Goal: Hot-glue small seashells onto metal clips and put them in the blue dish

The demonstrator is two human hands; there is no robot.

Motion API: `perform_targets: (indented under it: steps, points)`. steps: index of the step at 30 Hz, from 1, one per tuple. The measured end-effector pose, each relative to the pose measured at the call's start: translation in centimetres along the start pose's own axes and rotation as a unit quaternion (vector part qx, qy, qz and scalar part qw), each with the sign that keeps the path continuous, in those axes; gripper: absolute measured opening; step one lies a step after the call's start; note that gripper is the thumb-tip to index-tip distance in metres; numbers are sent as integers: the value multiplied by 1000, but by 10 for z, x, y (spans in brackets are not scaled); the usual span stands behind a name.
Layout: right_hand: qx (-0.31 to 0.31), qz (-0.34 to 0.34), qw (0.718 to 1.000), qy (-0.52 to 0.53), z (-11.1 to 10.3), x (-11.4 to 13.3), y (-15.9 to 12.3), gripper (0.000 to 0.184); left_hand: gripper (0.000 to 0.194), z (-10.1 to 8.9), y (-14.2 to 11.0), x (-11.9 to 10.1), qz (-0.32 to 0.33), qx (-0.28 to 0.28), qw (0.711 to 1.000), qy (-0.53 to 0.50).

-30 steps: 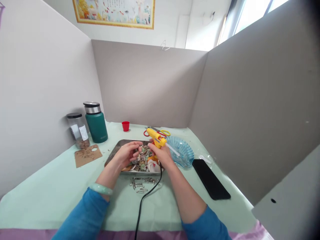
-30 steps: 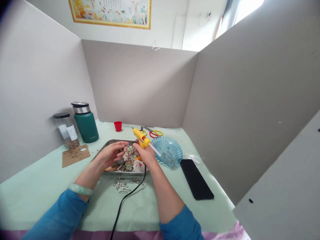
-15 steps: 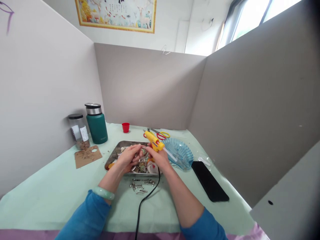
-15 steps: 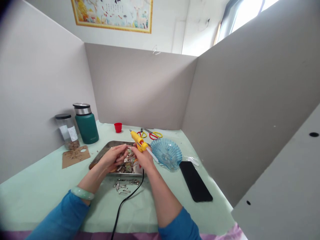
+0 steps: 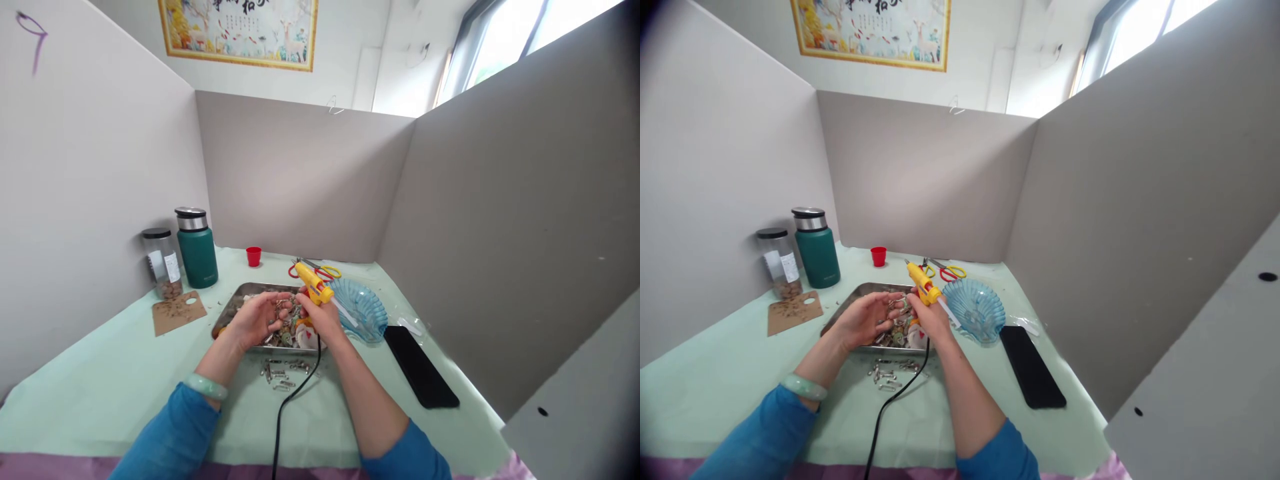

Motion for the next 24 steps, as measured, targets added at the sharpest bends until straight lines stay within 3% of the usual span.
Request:
perform_targets:
  steps: [9,15,19,24]
  points:
    - [-5,-18,1000,-19,-2,1,1,26,23,-4,9,-1,22,-43,998,-40]
    - [1,-16,1000,-19,-3,0,1,27,26,-5,10,-3,40,-24,996,-75]
    - [0,-16,999,-33,-3,2,0,26,28,-11,15,-6,96,-45,993,-41]
    - [-8,-18,998,-55,-4,8,-3,24,18,-18,18,-5,111,-76,991,5]
Point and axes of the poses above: each hand's wrist, its own y-axis towards the middle knuckle, its own z-axis out of the palm, x = y × z, the point moved 5 cm from there along y, towards the middle knuckle, and after that the axes turned 13 degrees about -x, right-handed, at the moved point
